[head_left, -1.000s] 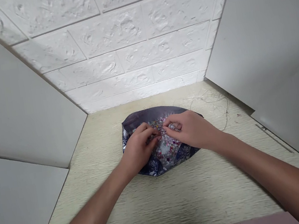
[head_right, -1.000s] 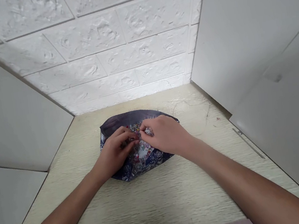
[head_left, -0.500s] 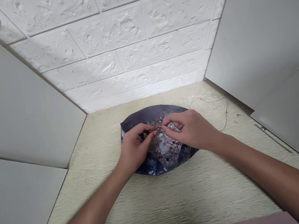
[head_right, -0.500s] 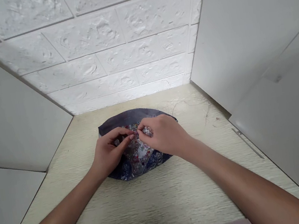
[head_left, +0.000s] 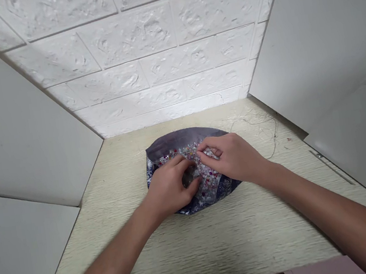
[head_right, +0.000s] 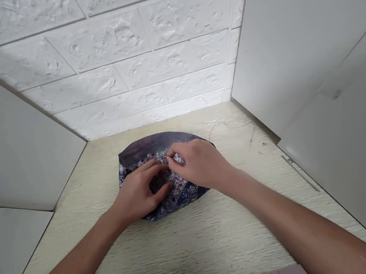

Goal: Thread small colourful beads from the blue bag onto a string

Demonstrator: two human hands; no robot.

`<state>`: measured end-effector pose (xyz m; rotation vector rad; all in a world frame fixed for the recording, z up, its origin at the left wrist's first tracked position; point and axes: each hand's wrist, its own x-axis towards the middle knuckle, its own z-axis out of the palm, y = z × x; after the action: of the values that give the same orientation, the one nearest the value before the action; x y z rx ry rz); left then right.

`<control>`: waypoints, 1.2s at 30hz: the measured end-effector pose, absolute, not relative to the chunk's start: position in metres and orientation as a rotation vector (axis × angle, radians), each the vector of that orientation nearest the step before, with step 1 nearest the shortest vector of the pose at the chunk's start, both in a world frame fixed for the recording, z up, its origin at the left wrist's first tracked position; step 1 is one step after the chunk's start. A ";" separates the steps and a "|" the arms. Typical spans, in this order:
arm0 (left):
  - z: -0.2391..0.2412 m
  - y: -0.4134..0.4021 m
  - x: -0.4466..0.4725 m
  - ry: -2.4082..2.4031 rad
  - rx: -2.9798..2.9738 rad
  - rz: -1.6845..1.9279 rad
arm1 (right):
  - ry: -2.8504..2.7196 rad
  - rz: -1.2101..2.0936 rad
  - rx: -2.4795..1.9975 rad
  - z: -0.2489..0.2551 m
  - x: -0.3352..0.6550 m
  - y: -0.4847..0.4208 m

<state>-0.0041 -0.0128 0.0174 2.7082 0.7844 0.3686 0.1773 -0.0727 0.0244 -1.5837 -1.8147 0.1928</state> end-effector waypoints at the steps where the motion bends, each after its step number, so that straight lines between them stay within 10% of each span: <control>1: 0.018 -0.012 -0.004 0.782 2.710 0.354 | -1.822 0.191 -1.579 0.024 0.178 -0.073; 36: 0.012 0.001 0.000 0.708 1.596 0.820 | -1.853 0.100 -1.285 0.022 0.177 -0.075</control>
<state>-0.0004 0.0010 0.0119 1.5964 0.7082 0.8196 0.1768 -0.0745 0.0219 -1.2847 -1.8526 0.1000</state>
